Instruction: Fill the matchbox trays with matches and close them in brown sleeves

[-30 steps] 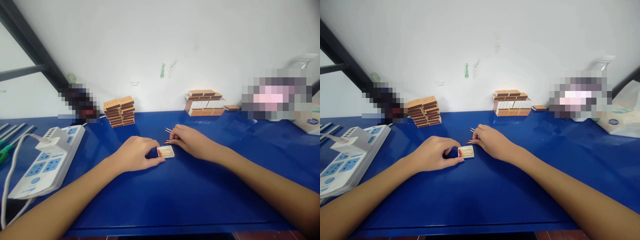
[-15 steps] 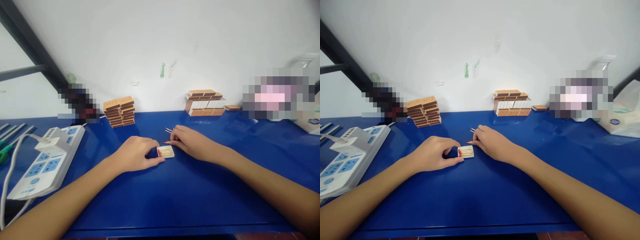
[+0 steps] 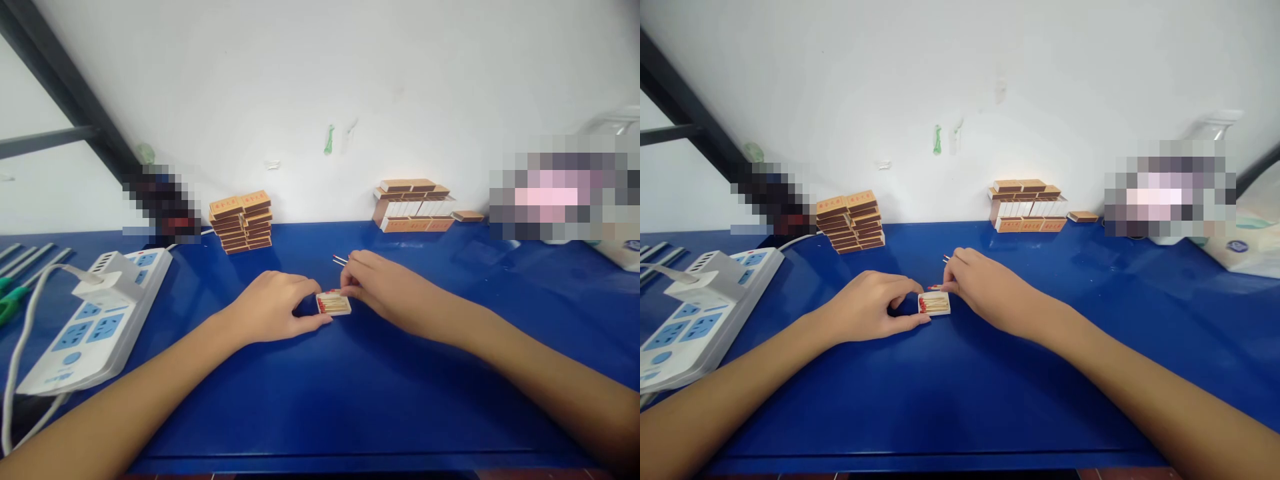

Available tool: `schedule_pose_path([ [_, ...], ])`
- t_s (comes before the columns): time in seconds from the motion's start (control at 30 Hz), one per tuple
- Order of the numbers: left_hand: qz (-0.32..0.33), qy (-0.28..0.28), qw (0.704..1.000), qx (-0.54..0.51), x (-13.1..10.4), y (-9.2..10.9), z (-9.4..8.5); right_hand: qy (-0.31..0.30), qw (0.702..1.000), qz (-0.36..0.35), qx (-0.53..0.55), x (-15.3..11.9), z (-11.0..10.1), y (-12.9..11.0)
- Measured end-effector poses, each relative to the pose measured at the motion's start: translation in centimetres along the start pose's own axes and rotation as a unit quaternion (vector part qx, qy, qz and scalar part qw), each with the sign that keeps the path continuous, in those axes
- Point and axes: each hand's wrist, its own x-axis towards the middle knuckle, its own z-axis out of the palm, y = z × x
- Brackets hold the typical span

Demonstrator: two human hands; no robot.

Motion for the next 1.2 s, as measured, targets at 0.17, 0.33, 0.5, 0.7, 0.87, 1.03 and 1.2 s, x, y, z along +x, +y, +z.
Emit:
schedule_pose_path([
  [0.17,0.005,0.003,1.000,0.009,0.0,-0.1,0.1,-0.007,0.996,-0.074,-0.052,0.0,1.5,-1.2],
  [0.33,0.003,0.001,1.000,0.002,0.0,-0.1,0.1,-0.014,0.999,-0.030,-0.004,-0.4,0.4,-0.7],
  [0.5,-0.002,0.001,1.000,0.002,0.0,0.0,0.1,-0.076,0.995,0.008,0.058,-0.7,-0.7,-0.4],
  [0.7,0.000,-0.001,1.000,0.002,0.0,0.0,0.0,-0.076,0.996,0.021,0.050,-0.3,0.1,-1.0],
  [0.87,-0.002,-0.004,1.000,0.003,0.0,0.0,0.0,-0.077,0.995,0.010,0.055,-0.2,0.2,-0.8],
  [1.03,-0.007,-0.007,1.000,0.001,-0.1,-0.1,0.0,-0.074,0.995,0.034,0.064,-0.5,-1.3,-0.3],
  [1.2,-0.005,-0.004,1.000,0.002,-0.1,-0.1,0.0,-0.100,0.993,0.034,0.056,-0.7,-1.5,-0.4],
])
